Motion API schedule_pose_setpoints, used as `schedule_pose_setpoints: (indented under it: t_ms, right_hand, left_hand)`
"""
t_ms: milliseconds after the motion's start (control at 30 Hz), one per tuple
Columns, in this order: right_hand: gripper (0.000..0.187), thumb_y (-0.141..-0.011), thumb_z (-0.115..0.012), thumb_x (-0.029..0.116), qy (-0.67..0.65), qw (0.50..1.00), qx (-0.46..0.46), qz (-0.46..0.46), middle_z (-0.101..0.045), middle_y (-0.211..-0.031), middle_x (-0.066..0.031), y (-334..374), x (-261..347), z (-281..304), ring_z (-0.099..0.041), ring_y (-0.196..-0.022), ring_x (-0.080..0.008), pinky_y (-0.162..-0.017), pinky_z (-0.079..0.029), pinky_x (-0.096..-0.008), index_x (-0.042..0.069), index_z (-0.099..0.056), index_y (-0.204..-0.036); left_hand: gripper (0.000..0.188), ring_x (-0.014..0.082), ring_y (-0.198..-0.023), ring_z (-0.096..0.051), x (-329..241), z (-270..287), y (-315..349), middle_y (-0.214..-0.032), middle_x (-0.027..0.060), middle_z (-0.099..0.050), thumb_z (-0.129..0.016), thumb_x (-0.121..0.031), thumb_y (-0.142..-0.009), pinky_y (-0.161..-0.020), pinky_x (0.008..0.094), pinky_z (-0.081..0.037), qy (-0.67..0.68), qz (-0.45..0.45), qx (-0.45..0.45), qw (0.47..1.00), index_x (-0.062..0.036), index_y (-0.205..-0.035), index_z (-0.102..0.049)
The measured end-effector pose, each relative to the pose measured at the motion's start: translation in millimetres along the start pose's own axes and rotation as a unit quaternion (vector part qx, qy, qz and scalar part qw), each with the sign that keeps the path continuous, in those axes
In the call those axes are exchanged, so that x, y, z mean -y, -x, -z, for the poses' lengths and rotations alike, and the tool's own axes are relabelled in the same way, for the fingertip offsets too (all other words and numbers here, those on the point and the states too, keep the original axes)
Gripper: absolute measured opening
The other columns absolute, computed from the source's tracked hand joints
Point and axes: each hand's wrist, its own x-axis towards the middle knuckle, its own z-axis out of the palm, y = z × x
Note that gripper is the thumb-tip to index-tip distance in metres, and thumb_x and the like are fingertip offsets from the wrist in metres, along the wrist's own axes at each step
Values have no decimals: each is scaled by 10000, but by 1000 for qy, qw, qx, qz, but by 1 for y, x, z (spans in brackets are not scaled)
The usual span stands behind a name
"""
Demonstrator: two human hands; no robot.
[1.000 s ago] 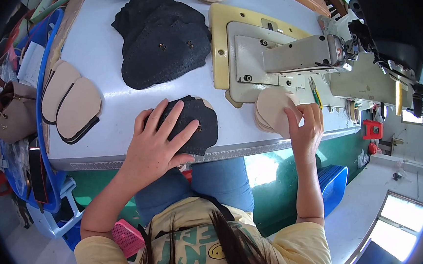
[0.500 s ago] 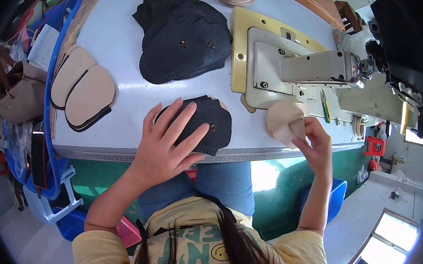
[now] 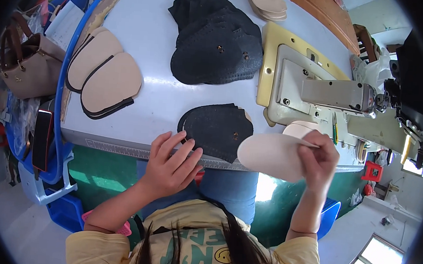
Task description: Organizing and matching shoe upper components at a workstation.
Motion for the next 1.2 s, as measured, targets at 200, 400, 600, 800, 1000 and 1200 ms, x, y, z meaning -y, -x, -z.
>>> schedule_pose_setpoints:
  t_ms: [200,400,600,800,1000,1200]
  right_hand:
    - [174,-857,-611,-27,-141,976,-3,-167,-641,-829,-34,-12,-32,-60,-596,-706,-53,-645,-475,-174,-35,-569,-1025]
    - [160,-874,-604,-8,-131,972,31,-193,-656,-851,-51,-13,-35,-71,-623,-740,-65,-661,-495,-178,-39,-565,-1026]
    - [160,-878,-609,5,-129,970,34,-204,-659,-849,-54,-15,-35,-73,-623,-732,-64,-654,-495,-177,-39,-563,-1025]
    - [161,-882,-607,12,-134,970,30,-201,-659,-849,-55,-15,-34,-73,-624,-732,-63,-654,-493,-174,-40,-562,-1028]
    - [254,-850,-649,31,-41,977,6,-208,-645,-947,-110,-8,-28,-85,-629,-807,-117,-679,-496,-219,-42,-554,-1074]
    - [667,-698,-764,191,406,891,39,201,-372,-1412,-219,16,-17,-96,-398,-1272,-386,-1029,-315,-510,-14,-492,-1271]
  left_hand:
    - [370,332,-1093,-533,1,-4,1,-1133,109,-567,-714,-175,-702,-821,455,-415,2,4,-19,1000,-66,-1049,-644]
    - [345,309,-1076,-550,1,-5,1,-1123,110,-567,-705,-199,-719,-807,410,-395,-1,17,-23,1000,-86,-1042,-658]
    - [333,302,-1069,-558,2,-8,5,-1135,121,-557,-696,-218,-737,-796,394,-390,-6,18,-33,999,-93,-1043,-663]
    - [345,307,-1072,-552,1,-6,4,-1241,153,-558,-686,-230,-757,-810,391,-382,-25,8,-12,1000,-87,-1066,-632]
    - [335,317,-1090,-535,-2,-4,1,-1261,141,-574,-669,-230,-766,-847,393,-359,-34,22,12,999,-81,-1058,-604]
    - [373,303,-1139,-484,-8,-2,-3,-1287,118,-544,-615,-185,-787,-902,422,-338,-55,33,54,997,-77,-1144,-606]
